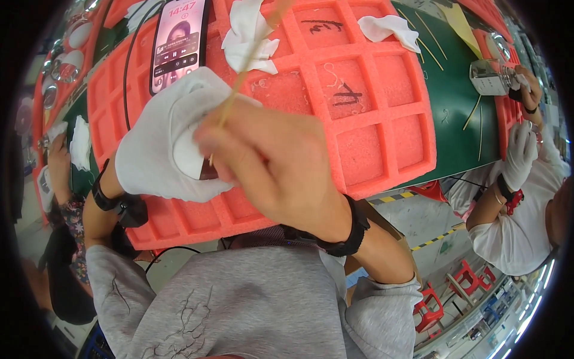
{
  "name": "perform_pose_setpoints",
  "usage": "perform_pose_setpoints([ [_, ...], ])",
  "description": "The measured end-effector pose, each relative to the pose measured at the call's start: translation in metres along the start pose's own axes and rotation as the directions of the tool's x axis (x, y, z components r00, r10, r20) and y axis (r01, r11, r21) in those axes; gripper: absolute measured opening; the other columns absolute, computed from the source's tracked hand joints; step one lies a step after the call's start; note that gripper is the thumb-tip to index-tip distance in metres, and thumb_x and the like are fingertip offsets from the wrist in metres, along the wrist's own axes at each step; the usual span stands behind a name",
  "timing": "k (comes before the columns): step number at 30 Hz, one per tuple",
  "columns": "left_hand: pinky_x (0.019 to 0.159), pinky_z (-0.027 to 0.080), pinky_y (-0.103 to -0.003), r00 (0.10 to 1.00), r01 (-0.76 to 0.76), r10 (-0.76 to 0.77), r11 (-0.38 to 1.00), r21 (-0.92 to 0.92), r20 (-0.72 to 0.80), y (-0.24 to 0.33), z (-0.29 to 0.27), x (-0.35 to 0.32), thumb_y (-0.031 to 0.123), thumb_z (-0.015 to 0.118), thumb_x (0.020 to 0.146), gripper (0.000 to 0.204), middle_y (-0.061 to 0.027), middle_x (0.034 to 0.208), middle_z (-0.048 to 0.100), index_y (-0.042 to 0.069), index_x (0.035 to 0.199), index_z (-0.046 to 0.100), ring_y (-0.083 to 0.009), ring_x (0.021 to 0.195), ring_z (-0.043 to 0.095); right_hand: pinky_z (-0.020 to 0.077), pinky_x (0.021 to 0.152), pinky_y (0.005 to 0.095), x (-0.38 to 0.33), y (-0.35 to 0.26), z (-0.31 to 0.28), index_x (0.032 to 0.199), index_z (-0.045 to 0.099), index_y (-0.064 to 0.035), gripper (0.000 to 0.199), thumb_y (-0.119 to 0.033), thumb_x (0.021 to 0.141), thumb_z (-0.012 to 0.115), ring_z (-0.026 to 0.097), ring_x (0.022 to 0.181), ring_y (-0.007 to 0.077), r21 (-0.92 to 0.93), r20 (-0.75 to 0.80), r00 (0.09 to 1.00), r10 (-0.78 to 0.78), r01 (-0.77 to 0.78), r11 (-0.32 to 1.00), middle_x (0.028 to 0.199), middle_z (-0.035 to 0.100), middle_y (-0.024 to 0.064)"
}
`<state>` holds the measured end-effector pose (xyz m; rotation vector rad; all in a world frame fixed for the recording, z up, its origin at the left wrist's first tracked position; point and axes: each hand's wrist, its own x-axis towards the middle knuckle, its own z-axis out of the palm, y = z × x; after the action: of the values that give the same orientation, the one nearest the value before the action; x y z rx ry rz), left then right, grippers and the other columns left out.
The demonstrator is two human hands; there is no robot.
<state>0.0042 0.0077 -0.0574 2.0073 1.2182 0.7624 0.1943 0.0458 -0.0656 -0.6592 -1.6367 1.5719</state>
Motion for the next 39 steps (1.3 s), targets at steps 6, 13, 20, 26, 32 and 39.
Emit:
perform_pose_setpoints([
  [6,0.081,0.048,-0.036,1.0,0.008,-0.008,1.0,-0.012,-0.019,-0.0051,0.0008,-0.0021,0.02,0.084,0.062,0.057,-0.01,0.098,0.056,0.008,0.112,0.061,-0.0289,0.089,0.058,0.0398,0.046,0.0228,-0.0009,0.0,0.0041,0.087,0.06,0.0058,0.027,-0.005,0.104,0.043,0.049,0.047,0.0074,-0.015,-0.042,0.999,-0.026,0.026,1.0,0.065,0.061,0.0078],
  [13,0.08,0.048,-0.036,0.999,-0.016,0.016,1.0,0.015,-0.029,-0.0039,0.0011,-0.0012,0.019,0.085,0.061,0.057,-0.0095,0.097,0.056,0.008,0.111,0.061,-0.0288,0.089,0.058,0.0399,0.047,0.0218,-0.0003,0.0027,-0.0036,0.087,0.06,0.0057,0.027,-0.006,0.105,0.044,0.052,0.05,0.0075,-0.082,0.132,0.983,-0.13,0.141,0.987,0.073,0.063,0.0101],
  [20,0.08,0.048,-0.036,1.0,-0.02,0.02,1.0,0.011,-0.01,-0.0023,-0.0002,-0.0012,0.019,0.085,0.06,0.059,-0.0097,0.098,0.056,0.008,0.113,0.06,-0.0283,0.089,0.058,0.0397,0.046,0.021,-0.0028,0.0023,-0.002,0.089,0.061,0.0056,0.025,-0.006,0.104,0.045,0.054,0.052,0.007,-0.052,0.015,0.997,-0.07,0.071,0.996,0.072,0.064,0.009],
  [26,0.081,0.048,-0.036,0.998,-0.052,0.053,0.998,0.021,-0.018,-0.0039,0.0009,-0.003,0.018,0.085,0.06,0.06,-0.0097,0.1,0.056,0.008,0.114,0.06,-0.0273,0.091,0.058,0.039,0.044,0.0201,-0.0039,0.0077,-0.0011,0.089,0.061,0.0048,0.025,-0.008,0.105,0.047,0.054,0.052,0.0064,-0.071,0.057,0.98,-0.192,0.196,0.978,0.067,0.063,0.0065],
  [32,0.082,0.048,-0.035,0.999,-0.035,0.035,0.999,-0.031,-0.013,-0.0066,0.0015,-0.0048,0.016,0.085,0.059,0.06,-0.0089,0.101,0.056,0.008,0.113,0.06,-0.0262,0.092,0.058,0.039,0.044,0.0195,-0.0047,0.0012,-0.003,0.089,0.061,0.0046,0.025,-0.009,0.105,0.047,0.052,0.049,0.006,-0.11,0.041,0.993,-0.109,0.113,0.987,0.065,0.062,0.0065],
  [39,0.081,0.048,-0.034,0.999,-0.052,0.051,0.998,0.019,0.009,-0.0035,-0.0021,-0.003,0.014,0.086,0.059,0.059,-0.0075,0.099,0.056,0.008,0.112,0.06,-0.025,0.09,0.058,0.0407,0.044,0.02,-0.0066,0.0002,-0.0043,0.088,0.061,0.0042,0.027,-0.01,0.105,0.048,0.052,0.047,0.0065,-0.076,0.024,0.998,-0.054,0.056,0.996,0.064,0.062,0.0062],
])
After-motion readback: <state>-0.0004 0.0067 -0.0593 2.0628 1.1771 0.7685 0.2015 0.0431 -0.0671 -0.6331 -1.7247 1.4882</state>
